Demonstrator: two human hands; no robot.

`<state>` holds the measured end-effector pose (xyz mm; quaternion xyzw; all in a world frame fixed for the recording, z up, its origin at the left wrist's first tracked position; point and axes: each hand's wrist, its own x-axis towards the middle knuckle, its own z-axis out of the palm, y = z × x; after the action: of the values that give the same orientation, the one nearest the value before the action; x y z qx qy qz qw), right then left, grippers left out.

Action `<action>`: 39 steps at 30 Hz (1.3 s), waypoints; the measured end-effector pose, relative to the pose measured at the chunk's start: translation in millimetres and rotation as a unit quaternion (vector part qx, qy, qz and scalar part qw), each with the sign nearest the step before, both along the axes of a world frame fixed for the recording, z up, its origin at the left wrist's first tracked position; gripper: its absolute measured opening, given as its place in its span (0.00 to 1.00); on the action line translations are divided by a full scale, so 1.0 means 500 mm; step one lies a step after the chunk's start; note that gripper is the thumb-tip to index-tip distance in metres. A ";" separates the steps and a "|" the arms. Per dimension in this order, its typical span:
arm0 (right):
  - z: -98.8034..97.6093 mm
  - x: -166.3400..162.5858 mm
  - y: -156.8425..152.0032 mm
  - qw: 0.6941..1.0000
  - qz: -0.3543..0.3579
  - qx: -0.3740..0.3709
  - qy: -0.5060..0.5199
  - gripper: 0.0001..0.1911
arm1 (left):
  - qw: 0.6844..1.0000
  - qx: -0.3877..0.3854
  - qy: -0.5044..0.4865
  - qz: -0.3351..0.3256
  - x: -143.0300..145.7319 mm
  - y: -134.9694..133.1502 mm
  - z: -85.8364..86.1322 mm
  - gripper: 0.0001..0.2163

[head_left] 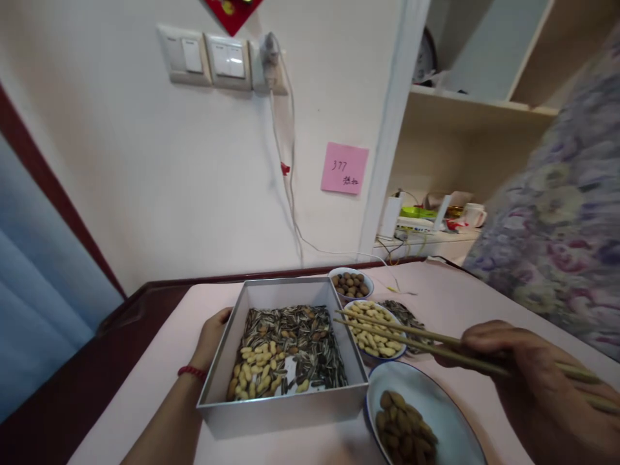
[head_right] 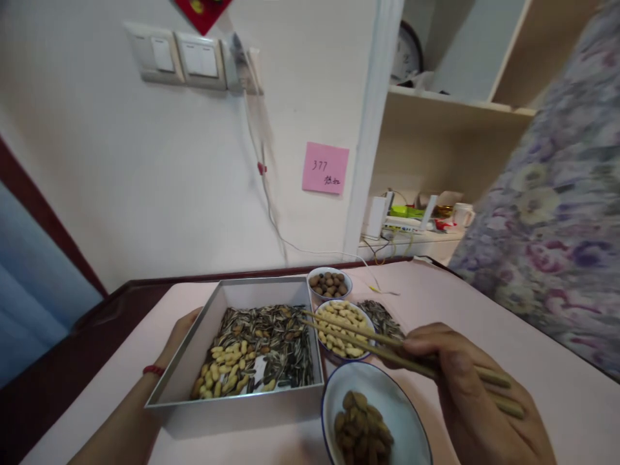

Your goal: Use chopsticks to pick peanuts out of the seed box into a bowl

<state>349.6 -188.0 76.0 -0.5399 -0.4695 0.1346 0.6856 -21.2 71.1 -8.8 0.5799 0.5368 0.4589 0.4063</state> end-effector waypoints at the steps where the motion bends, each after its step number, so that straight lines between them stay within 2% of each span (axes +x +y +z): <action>1: 0.004 -0.015 0.015 1.000 0.015 -0.019 -0.019 0.15 | 1.000 -0.011 -0.025 -0.009 0.003 -0.003 0.002 0.13; 5: 0.020 -0.082 0.075 0.982 0.078 -0.093 -0.148 0.17 | 0.998 -0.018 -0.067 -0.010 0.011 -0.011 -0.002 0.15; 9: 0.016 -0.134 0.124 0.954 0.179 -0.149 -0.190 0.19 | 0.996 -0.021 -0.084 0.007 0.015 -0.012 -0.011 0.16; 11: 0.008 -0.147 0.140 0.946 0.200 -0.164 -0.197 0.19 | 0.995 -0.027 -0.096 0.008 0.017 -0.010 -0.015 0.17; 15: -0.003 -0.155 0.156 0.944 0.200 -0.170 -0.202 0.18 | 0.993 -0.039 -0.113 0.006 0.019 -0.008 -0.022 0.18; 20: 0.004 -0.151 0.159 0.940 0.198 -0.183 -0.207 0.18 | 0.992 -0.039 -0.121 0.016 0.021 -0.007 -0.027 0.17; 24: 0.012 -0.149 0.157 0.947 0.184 -0.153 -0.215 0.17 | 0.991 -0.039 -0.123 0.018 0.020 -0.006 -0.031 0.16; 33: 0.019 -0.191 0.183 0.926 0.255 -0.132 -0.247 0.17 | 0.992 -0.039 -0.121 0.018 0.019 -0.005 -0.032 0.17; 39: 0.013 -0.181 0.177 0.929 0.238 -0.132 -0.249 0.17 | 0.992 -0.037 -0.123 0.016 0.019 -0.007 -0.025 0.17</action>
<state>259.0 -99.5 82.3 -0.5143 -0.7176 0.2163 0.4169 -11.7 67.8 -21.5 0.4948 0.5090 0.5128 0.4828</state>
